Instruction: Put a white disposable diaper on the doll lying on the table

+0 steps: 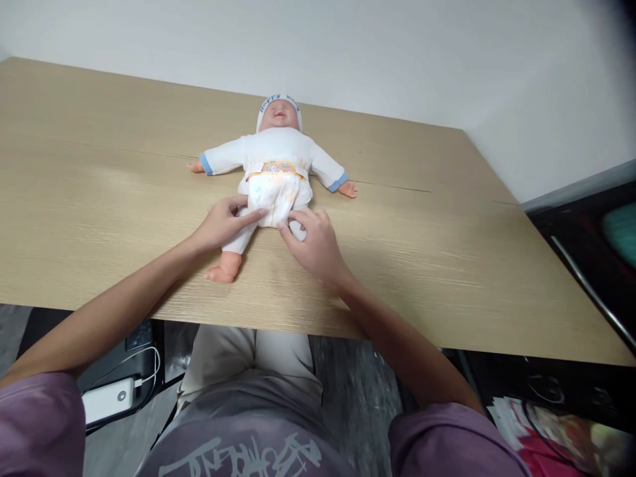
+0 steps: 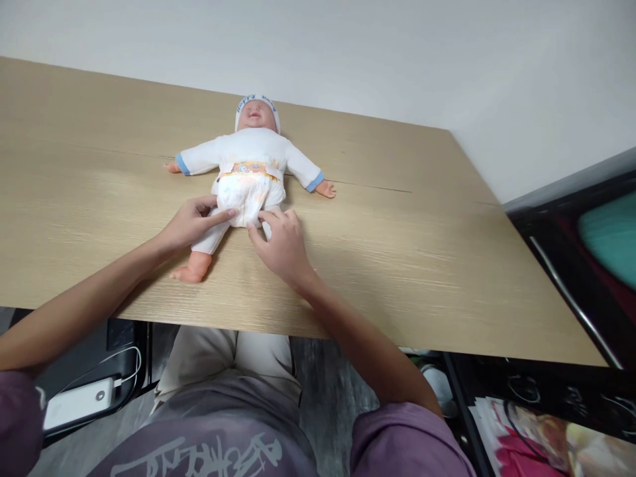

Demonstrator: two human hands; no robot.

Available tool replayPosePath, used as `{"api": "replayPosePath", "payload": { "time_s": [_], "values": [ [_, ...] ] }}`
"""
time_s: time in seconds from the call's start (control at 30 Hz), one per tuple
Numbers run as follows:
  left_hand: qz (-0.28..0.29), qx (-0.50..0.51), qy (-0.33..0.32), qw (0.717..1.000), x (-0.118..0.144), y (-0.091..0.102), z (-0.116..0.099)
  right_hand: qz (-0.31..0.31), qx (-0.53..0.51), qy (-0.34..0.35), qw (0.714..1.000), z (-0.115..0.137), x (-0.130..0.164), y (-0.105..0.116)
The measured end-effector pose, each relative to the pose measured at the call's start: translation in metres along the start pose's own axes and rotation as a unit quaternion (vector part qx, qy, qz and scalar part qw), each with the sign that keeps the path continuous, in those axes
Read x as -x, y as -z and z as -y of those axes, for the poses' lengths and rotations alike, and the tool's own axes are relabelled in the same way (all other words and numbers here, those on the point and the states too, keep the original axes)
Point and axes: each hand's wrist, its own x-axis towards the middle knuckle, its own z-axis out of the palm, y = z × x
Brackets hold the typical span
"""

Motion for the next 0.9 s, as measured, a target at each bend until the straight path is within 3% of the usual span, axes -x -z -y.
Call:
{"api": "replayPosePath", "payload": {
  "time_s": [0.2,0.33,0.5,0.63,0.73,0.9],
  "values": [
    [0.019,0.083,0.044,0.995,0.000,0.001,-0.003,-0.022,0.010,0.030,0.999,0.002,0.005,-0.005],
    [0.029,0.098,0.063,0.993,0.001,0.003,-0.003,-0.005,-0.011,0.031,0.999,0.005,0.008,-0.004],
    [0.024,0.125,0.072,0.989,0.002,0.001,-0.010,0.014,-0.020,-0.007,1.000,0.000,0.004,-0.006],
    [0.021,0.160,0.074,0.984,0.002,-0.001,-0.012,-0.024,-0.094,-0.031,0.995,-0.004,-0.004,-0.004],
    [0.006,0.187,0.076,0.979,0.002,-0.003,-0.010,-0.046,-0.148,-0.083,0.984,-0.006,-0.008,0.005],
    [-0.007,0.206,0.076,0.975,0.003,-0.004,-0.008,-0.023,-0.178,-0.151,0.972,-0.006,-0.010,0.025]
  ]
}}
